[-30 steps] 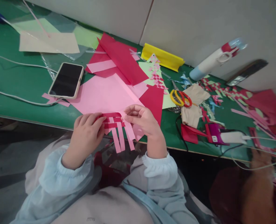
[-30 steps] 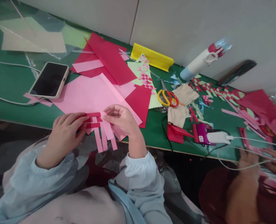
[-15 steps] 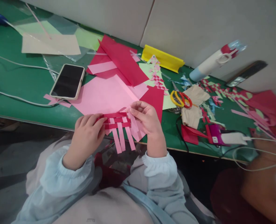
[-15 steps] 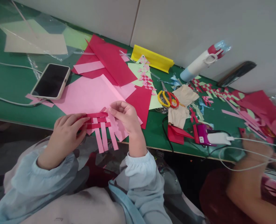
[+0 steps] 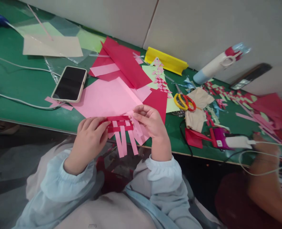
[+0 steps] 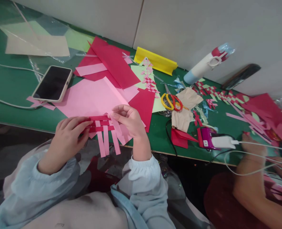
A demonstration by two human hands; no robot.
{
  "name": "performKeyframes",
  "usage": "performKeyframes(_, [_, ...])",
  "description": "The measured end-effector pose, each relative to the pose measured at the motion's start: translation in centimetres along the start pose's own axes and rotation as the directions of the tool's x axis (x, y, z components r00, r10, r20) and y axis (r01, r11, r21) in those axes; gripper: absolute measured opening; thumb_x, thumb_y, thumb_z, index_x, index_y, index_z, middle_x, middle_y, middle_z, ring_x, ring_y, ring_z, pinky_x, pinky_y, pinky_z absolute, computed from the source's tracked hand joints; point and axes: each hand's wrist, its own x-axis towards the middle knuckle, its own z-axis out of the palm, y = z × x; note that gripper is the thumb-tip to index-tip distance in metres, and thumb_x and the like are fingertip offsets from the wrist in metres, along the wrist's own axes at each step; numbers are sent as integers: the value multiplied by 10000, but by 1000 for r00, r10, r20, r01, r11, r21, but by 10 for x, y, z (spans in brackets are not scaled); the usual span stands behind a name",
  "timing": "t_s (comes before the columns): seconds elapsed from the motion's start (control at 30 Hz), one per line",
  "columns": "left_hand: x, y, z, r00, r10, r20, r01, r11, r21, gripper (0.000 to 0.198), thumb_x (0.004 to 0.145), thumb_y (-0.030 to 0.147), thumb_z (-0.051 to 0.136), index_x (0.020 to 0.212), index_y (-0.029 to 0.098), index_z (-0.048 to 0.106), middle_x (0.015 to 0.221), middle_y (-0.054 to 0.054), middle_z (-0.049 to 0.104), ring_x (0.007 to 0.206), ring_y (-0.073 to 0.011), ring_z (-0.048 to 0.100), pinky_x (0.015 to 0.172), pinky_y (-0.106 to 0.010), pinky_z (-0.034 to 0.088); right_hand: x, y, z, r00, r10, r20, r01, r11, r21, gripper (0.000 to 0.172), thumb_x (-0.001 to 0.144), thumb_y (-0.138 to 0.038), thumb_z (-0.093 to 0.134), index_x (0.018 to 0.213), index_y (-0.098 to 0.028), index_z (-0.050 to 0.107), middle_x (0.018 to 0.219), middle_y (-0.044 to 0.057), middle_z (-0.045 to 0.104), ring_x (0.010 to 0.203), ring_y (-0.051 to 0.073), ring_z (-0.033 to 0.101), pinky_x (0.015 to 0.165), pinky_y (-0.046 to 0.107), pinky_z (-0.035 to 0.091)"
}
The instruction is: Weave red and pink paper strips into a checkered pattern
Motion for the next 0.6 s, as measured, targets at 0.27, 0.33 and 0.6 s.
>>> performKeyframes(0.27, [2, 5, -7, 997, 80, 13, -79, 995, -57, 222, 911, 241, 546, 1093, 190, 662, 1096, -100, 694, 997, -285, 589, 901, -473, 464, -2, -3, -3, 999, 0, 35, 3, 996, -88, 295, 672, -332, 831, 882, -193, 678, 769, -20, 681, 704, 97, 650, 688, 228, 548])
performKeyframes(0.33, [2, 5, -8, 997, 81, 8, -81, 995, -61, 221, 908, 240, 551, 1094, 189, 660, 1086, -102, 697, 997, -286, 593, 899, -473, 466, -5, -7, -2, 990, 64, 122, -41, 983, -180, 280, 675, -346, 825, 847, -185, 675, 729, -20, 676, 647, 98, 639, 630, 227, 543])
performKeyframes(0.6, [2, 3, -3, 999, 46, 29, -45, 998, -43, 491, 888, 299, 569, 1345, 139, 487, 1323, -166, 601, 1283, -332, 499, 1095, -526, 351, -16, -13, 0, 901, 350, 254, -169, 825, -539, 217, 831, -388, 668, 946, -206, 648, 677, 7, 698, 551, 129, 652, 461, 214, 471])
